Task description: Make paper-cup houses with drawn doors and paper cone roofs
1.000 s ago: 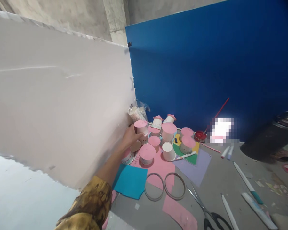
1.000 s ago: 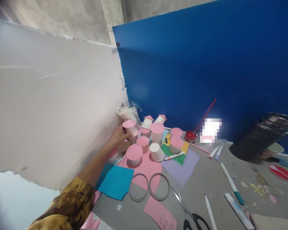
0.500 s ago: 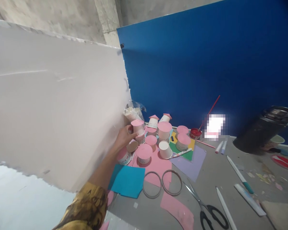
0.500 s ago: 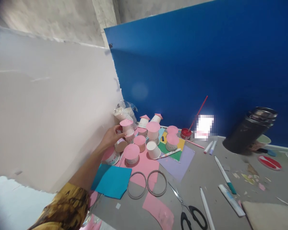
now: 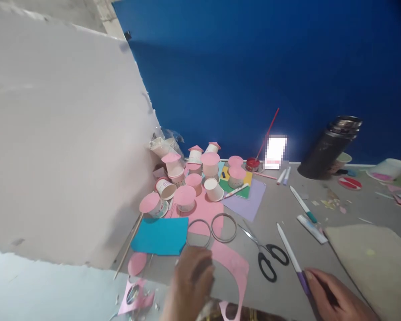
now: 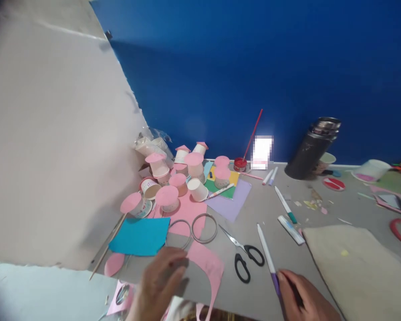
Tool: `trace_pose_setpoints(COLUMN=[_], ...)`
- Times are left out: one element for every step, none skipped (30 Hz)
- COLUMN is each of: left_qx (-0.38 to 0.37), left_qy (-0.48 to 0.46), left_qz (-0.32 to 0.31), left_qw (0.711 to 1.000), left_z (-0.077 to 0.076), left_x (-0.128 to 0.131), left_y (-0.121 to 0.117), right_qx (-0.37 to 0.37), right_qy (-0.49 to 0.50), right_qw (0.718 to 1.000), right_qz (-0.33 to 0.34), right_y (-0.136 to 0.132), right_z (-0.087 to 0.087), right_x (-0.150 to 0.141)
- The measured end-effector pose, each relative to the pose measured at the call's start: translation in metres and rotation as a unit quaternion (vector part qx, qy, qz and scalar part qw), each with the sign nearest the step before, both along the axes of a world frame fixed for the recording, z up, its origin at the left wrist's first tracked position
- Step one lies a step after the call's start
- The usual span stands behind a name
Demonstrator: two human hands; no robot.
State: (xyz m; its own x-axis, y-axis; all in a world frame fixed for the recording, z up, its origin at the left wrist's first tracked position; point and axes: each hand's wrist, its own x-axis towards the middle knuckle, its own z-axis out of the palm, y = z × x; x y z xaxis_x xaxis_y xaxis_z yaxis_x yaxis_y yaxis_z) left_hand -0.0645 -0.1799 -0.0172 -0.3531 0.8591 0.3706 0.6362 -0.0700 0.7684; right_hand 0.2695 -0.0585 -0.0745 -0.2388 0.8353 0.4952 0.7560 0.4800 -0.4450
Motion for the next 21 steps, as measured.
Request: trace_pose_setpoints(left_qx=[0.011,-0.009,-0.028,-0.044,-0.061,-0.075,-0.087,-0.095,-0.102,-0.105,-0.108,-0.109,-0.111,-0.111,-0.110,-0.107,-0.102,-0.092,-0.080,-0.067,-0.055], left_qy=[0.027,0.072,0.117,0.153,0.177,0.193,0.202,0.208,0.214,0.222,0.233,0.245,0.258,0.269,0.277,0.281,0.280,0.273,0.261,0.245,0.225], left_qz=[-0.046,-0.115,-0.163,-0.196,-0.213,-0.219,-0.221,-0.222,-0.226,-0.232,-0.241,-0.250,-0.259,-0.266,-0.273,-0.277,-0.279,-0.280,-0.279,-0.277,-0.272], left_qw=[0.999,0.991,0.979,0.968,0.959,0.953,0.950,0.948,0.945,0.941,0.936,0.930,0.924,0.919,0.915,0.913,0.913,0.916,0.921,0.927,0.934], left_z=[-0.008,-0.011,-0.011,-0.009,-0.007,-0.005,-0.003,-0.003,-0.004,-0.005,-0.008,-0.010,-0.012,-0.013,-0.013,-0.013,-0.012,-0.011,-0.010,-0.009,-0.009], left_x=[0.015,0.028,0.038,0.046,0.051,0.054,0.055,0.055,0.054,0.052,0.051,0.050,0.049,0.047,0.046,0.045,0.044,0.043,0.042,0.041,0.040], left_y=[0.001,0.003,0.005,0.007,0.010,0.013,0.015,0.016,0.018,0.018,0.018,0.016,0.015,0.012,0.010,0.007,0.005,0.002,0.001,-0.001,-0.002], right_qx=[0.027,0.052,0.073,0.087,0.097,0.105,0.109,0.114,0.119,0.126,0.132,0.136,0.139,0.140,0.138,0.135,0.132,0.128,0.123,0.119,0.115], right_qy=[0.001,-0.002,-0.004,-0.008,-0.012,-0.014,-0.014,-0.012,-0.009,-0.005,-0.001,0.002,0.003,0.004,0.006,0.007,0.008,0.009,0.009,0.009,0.009], right_qw=[1.000,0.999,0.997,0.996,0.995,0.994,0.994,0.993,0.992,0.992,0.991,0.990,0.990,0.990,0.990,0.991,0.991,0.991,0.992,0.992,0.993], right_qz=[-0.002,0.000,0.000,0.002,0.007,0.012,0.019,0.024,0.027,0.026,0.023,0.019,0.016,0.015,0.016,0.018,0.022,0.026,0.029,0.029,0.028], right_y=[0.000,-0.001,-0.002,-0.003,-0.003,-0.004,-0.004,-0.004,-0.004,-0.004,-0.004,-0.004,-0.004,-0.004,-0.004,-0.004,-0.004,-0.004,-0.004,-0.004,-0.004], right_z=[0.003,0.005,0.007,0.009,0.010,0.010,0.011,0.011,0.012,0.012,0.012,0.012,0.011,0.011,0.011,0.010,0.010,0.011,0.011,0.011,0.011], right_x=[-0.002,-0.004,-0.006,-0.007,-0.008,-0.009,-0.010,-0.010,-0.010,-0.010,-0.010,-0.011,-0.011,-0.011,-0.011,-0.011,-0.011,-0.011,-0.011,-0.011,-0.011])
